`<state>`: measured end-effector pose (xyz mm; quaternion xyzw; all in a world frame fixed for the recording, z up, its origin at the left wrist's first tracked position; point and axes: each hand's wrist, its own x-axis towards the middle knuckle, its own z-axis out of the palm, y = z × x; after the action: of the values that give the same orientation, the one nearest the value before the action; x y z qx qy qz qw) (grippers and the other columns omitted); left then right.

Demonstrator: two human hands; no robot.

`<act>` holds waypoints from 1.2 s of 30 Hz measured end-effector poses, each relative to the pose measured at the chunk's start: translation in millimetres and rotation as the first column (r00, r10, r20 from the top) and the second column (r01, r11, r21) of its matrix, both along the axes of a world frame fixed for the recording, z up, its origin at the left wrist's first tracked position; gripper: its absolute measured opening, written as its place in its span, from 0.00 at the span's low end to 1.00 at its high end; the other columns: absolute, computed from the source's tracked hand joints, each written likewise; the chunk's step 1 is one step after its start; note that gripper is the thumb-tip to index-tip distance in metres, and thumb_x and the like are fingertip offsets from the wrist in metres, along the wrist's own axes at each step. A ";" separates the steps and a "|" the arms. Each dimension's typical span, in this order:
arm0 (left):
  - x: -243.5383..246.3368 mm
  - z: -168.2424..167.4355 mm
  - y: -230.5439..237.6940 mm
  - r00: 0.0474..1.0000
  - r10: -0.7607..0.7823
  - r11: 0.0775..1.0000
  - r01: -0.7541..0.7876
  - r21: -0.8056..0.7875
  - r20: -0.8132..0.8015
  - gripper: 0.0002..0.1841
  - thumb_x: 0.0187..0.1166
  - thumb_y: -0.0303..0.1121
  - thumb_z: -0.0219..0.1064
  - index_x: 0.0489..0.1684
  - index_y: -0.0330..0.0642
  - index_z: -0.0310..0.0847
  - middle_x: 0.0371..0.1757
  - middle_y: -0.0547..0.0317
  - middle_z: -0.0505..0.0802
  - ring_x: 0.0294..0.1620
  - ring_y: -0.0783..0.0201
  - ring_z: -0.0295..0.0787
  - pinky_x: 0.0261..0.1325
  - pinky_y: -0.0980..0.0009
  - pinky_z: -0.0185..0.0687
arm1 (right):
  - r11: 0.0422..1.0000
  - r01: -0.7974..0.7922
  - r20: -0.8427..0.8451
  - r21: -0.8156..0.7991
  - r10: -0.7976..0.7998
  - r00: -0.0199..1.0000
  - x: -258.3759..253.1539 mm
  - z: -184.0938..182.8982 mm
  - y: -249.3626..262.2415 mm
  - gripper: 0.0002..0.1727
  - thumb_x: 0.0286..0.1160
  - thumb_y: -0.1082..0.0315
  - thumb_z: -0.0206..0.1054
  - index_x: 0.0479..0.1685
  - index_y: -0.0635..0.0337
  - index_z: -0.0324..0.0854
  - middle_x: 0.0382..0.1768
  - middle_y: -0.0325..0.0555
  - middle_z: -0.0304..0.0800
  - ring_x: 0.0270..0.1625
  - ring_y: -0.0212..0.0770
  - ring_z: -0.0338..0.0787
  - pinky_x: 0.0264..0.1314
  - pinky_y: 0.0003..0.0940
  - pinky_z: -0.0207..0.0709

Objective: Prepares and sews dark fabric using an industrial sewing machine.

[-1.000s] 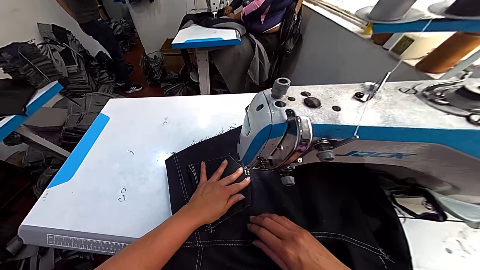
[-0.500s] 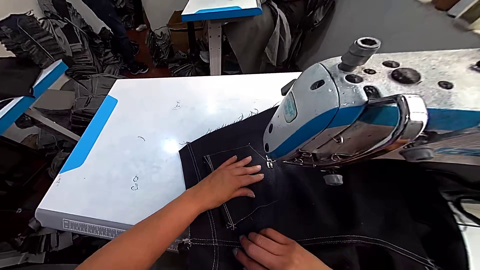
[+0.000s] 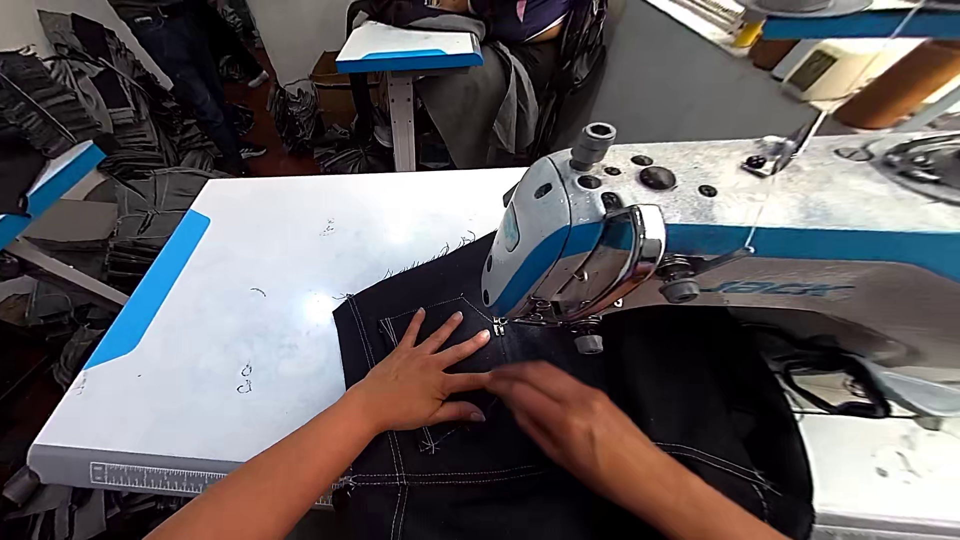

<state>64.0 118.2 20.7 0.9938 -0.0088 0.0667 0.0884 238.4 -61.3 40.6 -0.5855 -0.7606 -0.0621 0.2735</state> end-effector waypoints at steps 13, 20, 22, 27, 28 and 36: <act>5.6 1.0 11.0 0.962 0.271 0.962 -0.268 -0.061 0.041 0.29 0.85 0.64 0.50 0.85 0.75 0.71 0.92 0.55 0.67 0.94 0.33 0.44 0.80 0.16 0.33 | 0.998 0.064 0.035 0.024 -0.065 0.997 32.1 -34.4 -3.7 0.20 0.78 0.72 0.54 0.57 0.54 0.92 0.60 0.44 0.94 0.65 0.42 0.92 0.66 0.33 0.85; 14.1 6.6 -11.4 0.992 0.028 0.991 -0.044 0.129 0.122 0.22 0.89 0.43 0.52 0.77 0.56 0.82 0.80 0.58 0.83 0.87 0.49 0.70 0.85 0.31 0.53 | 0.999 0.047 -0.016 -0.003 -0.047 0.999 37.8 -27.7 -14.1 0.18 0.82 0.70 0.52 0.53 0.53 0.91 0.57 0.42 0.95 0.62 0.40 0.93 0.64 0.31 0.85; 16.5 7.8 -30.7 0.984 0.123 0.991 -0.129 0.039 0.130 0.21 0.87 0.41 0.57 0.72 0.47 0.85 0.73 0.50 0.88 0.82 0.44 0.77 0.84 0.40 0.65 | 0.996 0.089 -0.020 -0.009 -0.089 0.996 42.3 -25.4 -0.5 0.19 0.82 0.67 0.53 0.57 0.54 0.90 0.59 0.42 0.94 0.61 0.41 0.93 0.61 0.32 0.86; 10.4 -6.0 -52.7 0.940 0.227 0.973 -0.210 -0.092 0.253 0.22 0.86 0.49 0.60 0.62 0.43 0.89 0.67 0.47 0.91 0.79 0.40 0.80 0.79 0.30 0.65 | 0.998 0.051 0.114 0.025 -0.054 0.992 50.4 -31.1 23.8 0.23 0.76 0.74 0.54 0.61 0.51 0.91 0.61 0.43 0.93 0.61 0.42 0.93 0.60 0.34 0.86; 11.4 -5.7 -53.3 0.935 0.226 0.974 -0.218 -0.057 0.272 0.20 0.85 0.46 0.61 0.60 0.42 0.89 0.66 0.47 0.92 0.77 0.41 0.82 0.77 0.30 0.68 | 0.999 0.035 0.151 0.025 -0.038 0.988 50.0 -30.8 23.0 0.23 0.76 0.75 0.54 0.61 0.51 0.91 0.60 0.42 0.94 0.62 0.42 0.93 0.60 0.35 0.86; 25.0 5.1 -86.1 0.922 0.194 0.884 -0.312 0.349 0.334 0.11 0.73 0.22 0.61 0.40 0.31 0.92 0.40 0.45 0.96 0.46 0.49 0.97 0.54 0.61 0.92 | 0.992 -0.118 0.247 0.032 0.107 0.963 42.6 -22.1 -8.4 0.21 0.81 0.79 0.51 0.58 0.57 0.89 0.59 0.42 0.95 0.63 0.43 0.92 0.66 0.36 0.84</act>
<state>89.0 32.2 25.8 0.9627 0.0960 0.2195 -0.1259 281.0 -69.7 18.5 -0.5226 -0.8189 -0.1358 0.1943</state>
